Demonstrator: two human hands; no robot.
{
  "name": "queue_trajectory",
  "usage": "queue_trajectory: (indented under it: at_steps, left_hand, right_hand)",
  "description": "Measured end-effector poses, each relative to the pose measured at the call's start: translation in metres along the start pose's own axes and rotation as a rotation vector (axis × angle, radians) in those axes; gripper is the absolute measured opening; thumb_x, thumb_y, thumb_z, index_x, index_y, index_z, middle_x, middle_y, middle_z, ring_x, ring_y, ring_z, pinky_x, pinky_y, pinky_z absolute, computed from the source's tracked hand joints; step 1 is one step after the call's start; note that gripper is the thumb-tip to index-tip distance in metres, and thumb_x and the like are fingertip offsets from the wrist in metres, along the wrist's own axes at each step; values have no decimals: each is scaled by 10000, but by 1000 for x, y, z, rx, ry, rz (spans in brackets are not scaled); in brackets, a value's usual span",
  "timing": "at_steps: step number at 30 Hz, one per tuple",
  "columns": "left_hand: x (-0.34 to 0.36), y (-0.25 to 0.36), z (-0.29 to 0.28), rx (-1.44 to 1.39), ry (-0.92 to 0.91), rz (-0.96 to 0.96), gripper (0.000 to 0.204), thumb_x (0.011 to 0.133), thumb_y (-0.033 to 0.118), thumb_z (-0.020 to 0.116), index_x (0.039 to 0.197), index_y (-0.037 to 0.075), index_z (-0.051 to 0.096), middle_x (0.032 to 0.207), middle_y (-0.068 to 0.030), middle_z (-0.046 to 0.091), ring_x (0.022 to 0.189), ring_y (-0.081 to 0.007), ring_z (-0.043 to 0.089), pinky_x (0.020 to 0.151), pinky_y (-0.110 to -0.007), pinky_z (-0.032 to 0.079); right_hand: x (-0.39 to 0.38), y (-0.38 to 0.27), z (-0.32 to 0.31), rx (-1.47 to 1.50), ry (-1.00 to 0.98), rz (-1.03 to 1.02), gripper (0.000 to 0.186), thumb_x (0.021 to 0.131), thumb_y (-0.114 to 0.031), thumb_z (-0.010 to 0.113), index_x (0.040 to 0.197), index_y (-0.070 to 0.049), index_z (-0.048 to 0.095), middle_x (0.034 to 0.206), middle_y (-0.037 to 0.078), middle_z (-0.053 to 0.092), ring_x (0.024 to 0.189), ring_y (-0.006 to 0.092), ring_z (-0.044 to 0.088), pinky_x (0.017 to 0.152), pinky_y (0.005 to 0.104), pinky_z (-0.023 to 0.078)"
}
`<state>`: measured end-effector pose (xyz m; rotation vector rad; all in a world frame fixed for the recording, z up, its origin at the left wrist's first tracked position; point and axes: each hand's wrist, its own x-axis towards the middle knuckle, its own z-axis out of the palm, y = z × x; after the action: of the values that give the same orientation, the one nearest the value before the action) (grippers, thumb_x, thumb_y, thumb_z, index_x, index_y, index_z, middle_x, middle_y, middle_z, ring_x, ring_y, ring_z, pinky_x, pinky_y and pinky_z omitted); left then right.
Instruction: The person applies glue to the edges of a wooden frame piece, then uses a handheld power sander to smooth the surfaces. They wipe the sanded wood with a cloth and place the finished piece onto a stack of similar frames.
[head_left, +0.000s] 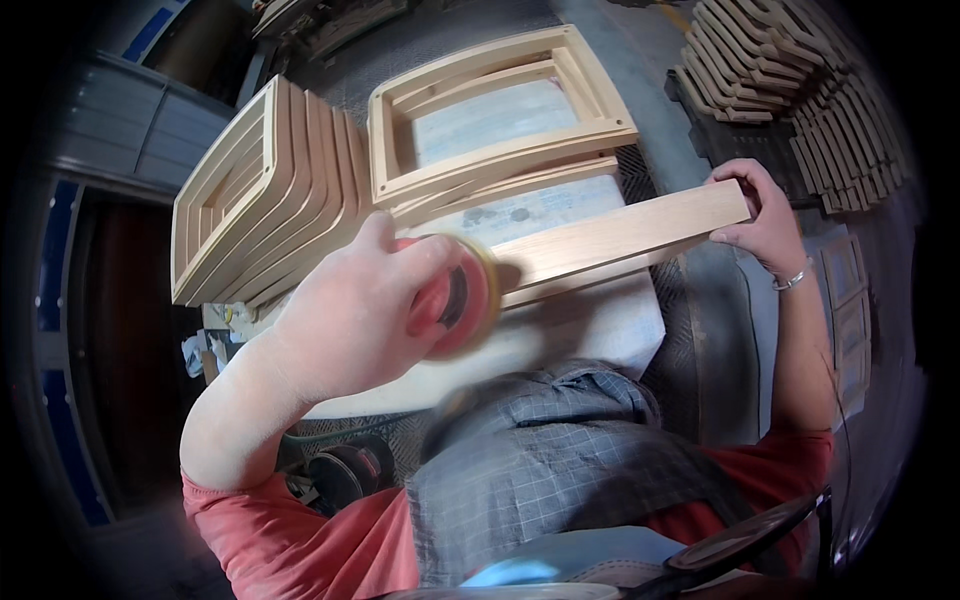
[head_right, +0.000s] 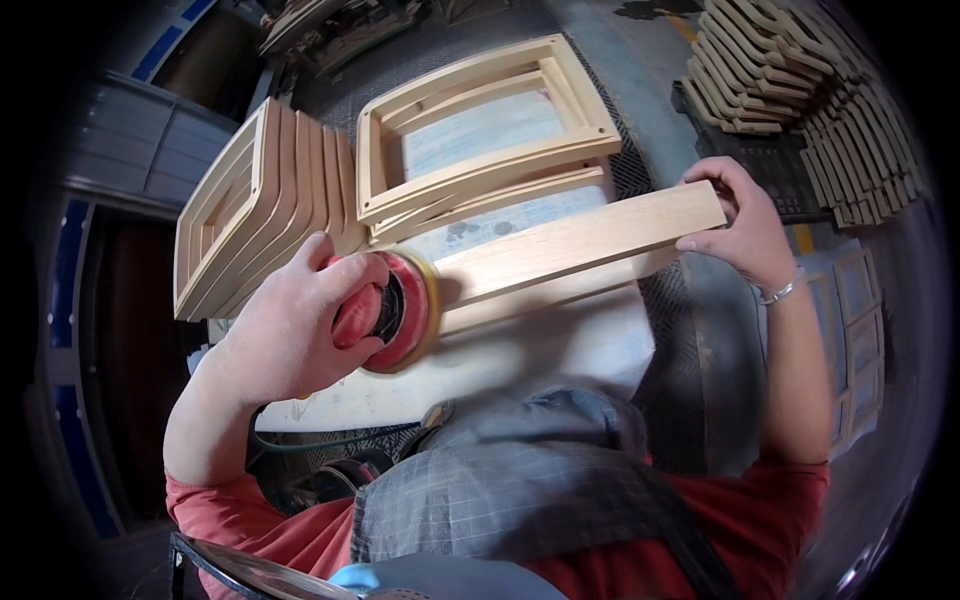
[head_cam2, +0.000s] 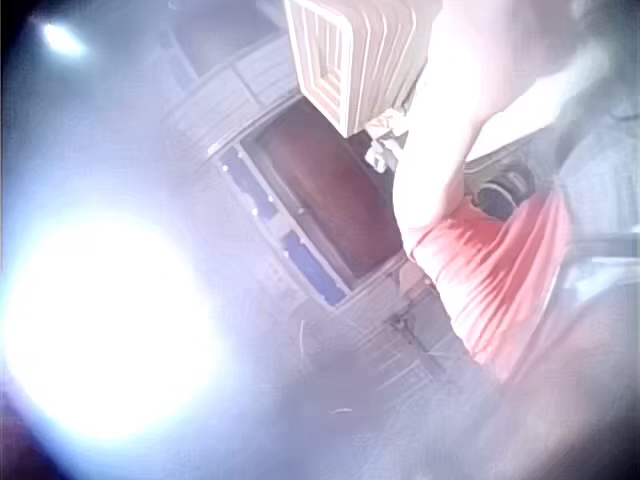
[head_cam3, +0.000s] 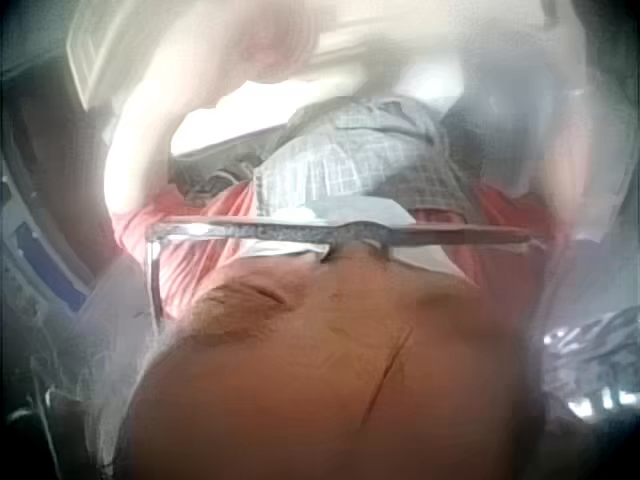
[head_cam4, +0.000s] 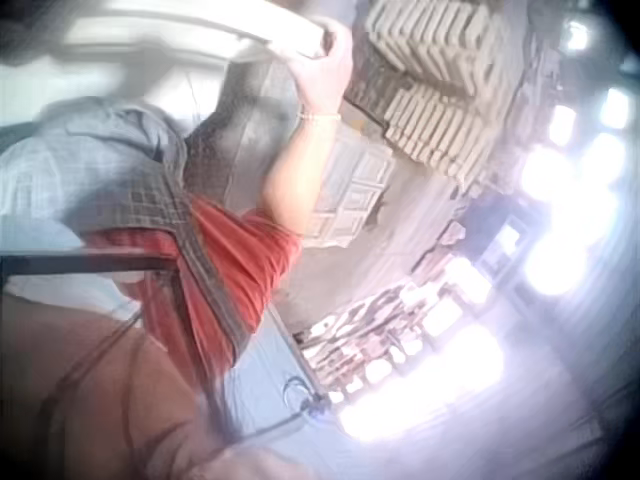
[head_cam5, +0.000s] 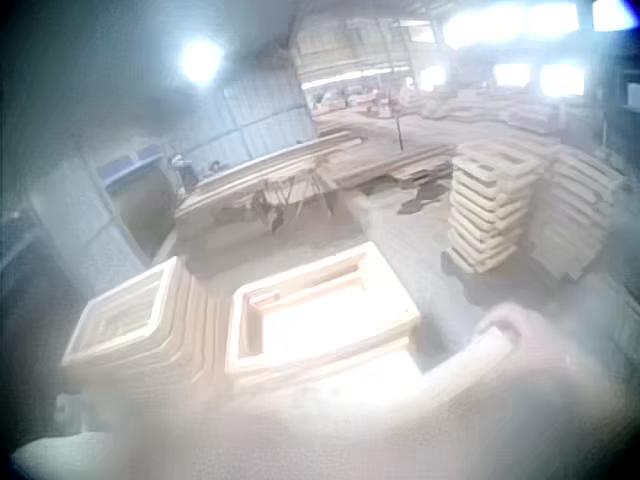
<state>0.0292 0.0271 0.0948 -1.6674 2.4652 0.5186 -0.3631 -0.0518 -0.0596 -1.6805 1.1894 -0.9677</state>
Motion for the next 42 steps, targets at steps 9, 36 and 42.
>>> queue_trajectory:
  at_steps: [9, 36, 42]
  left_hand:
    - [99, 92, -5, 129, -19, 284, 529, 726, 141, 770, 1203, 158, 542, 945, -172, 540, 839, -373, 610, 724, -425, 525]
    - [-25, -31, 4, 32, 92, -158, 508, 668, 111, 783, 1134, 133, 582, 1033, -179, 537, 936, -408, 605, 797, -463, 524]
    - [-49, -59, 5, -26, 109, -197, 513, 641, 84, 793, 1109, 106, 585, 1034, -159, 555, 974, -385, 587, 846, -440, 513]
  right_hand:
    - [-12, 47, 39, 178, 82, 150, 660, 620, -27, 885, 1173, -83, 529, 1076, 29, 646, 1034, 116, 575, 900, 299, 487]
    - [-28, 46, 53, 434, 139, 164, 858, 644, -2, 852, 1363, -57, 386, 1187, 41, 570, 1133, 125, 527, 992, 298, 453]
    - [-25, 12, 102, 307, 116, 208, 715, 655, -40, 867, 1223, -73, 435, 1135, 51, 574, 1084, 135, 530, 962, 305, 450]
